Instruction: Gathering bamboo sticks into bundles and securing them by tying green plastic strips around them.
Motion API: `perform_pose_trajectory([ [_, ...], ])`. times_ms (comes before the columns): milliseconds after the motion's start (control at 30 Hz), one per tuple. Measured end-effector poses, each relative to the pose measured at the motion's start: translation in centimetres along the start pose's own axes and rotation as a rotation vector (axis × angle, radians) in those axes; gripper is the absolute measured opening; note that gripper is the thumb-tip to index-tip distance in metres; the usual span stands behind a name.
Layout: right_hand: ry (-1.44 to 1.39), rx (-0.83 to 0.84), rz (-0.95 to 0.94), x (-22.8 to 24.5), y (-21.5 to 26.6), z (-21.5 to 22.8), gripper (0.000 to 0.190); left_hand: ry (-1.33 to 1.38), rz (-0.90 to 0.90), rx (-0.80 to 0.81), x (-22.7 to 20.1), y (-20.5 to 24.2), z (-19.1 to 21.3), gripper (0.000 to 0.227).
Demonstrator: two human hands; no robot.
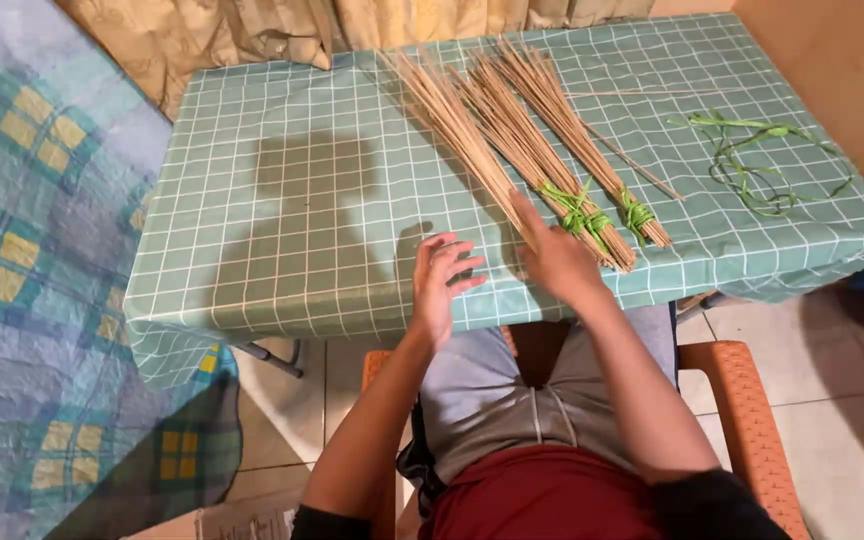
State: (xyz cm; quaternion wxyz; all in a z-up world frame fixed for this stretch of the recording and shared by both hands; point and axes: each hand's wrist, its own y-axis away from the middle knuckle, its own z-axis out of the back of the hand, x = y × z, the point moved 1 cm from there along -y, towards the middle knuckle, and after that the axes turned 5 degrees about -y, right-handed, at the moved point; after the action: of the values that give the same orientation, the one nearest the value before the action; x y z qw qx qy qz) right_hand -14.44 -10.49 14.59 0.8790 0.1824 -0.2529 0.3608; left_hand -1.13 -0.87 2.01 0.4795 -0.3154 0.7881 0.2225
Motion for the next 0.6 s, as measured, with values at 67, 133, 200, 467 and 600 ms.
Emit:
perform_pose_trajectory([
  [67, 0.069, 0.03, -0.013, -1.4, -1.2, -0.9, 0.069, -0.005, 0.005, -0.004, 0.1, 0.2, 0.1, 0.044],
  [133, 0.141, 0.062, -0.025, -2.3, -2.0, -1.4, 0.07, -0.008, 0.008, -0.01, 0.1, 0.1, 0.0, 0.041],
  [200, 0.189, 0.063, -0.055, -2.7, -2.2, -1.6, 0.064, -0.028, -0.009, -0.019, 0.2, 0.0, 0.2, 0.037],
  [467, 0.212, 0.072, -0.102, -2.7, -3.2, -0.2, 0.063, -0.039, -0.02, -0.066, 0.6, 0.1, 0.3, 0.034],
  [600, 0.23, 0.023, -0.189, -3.0, -4.3, 0.9, 0.062, -0.047, -0.03, -0.082, 0.4, 0.0, 0.3, 0.032],
])
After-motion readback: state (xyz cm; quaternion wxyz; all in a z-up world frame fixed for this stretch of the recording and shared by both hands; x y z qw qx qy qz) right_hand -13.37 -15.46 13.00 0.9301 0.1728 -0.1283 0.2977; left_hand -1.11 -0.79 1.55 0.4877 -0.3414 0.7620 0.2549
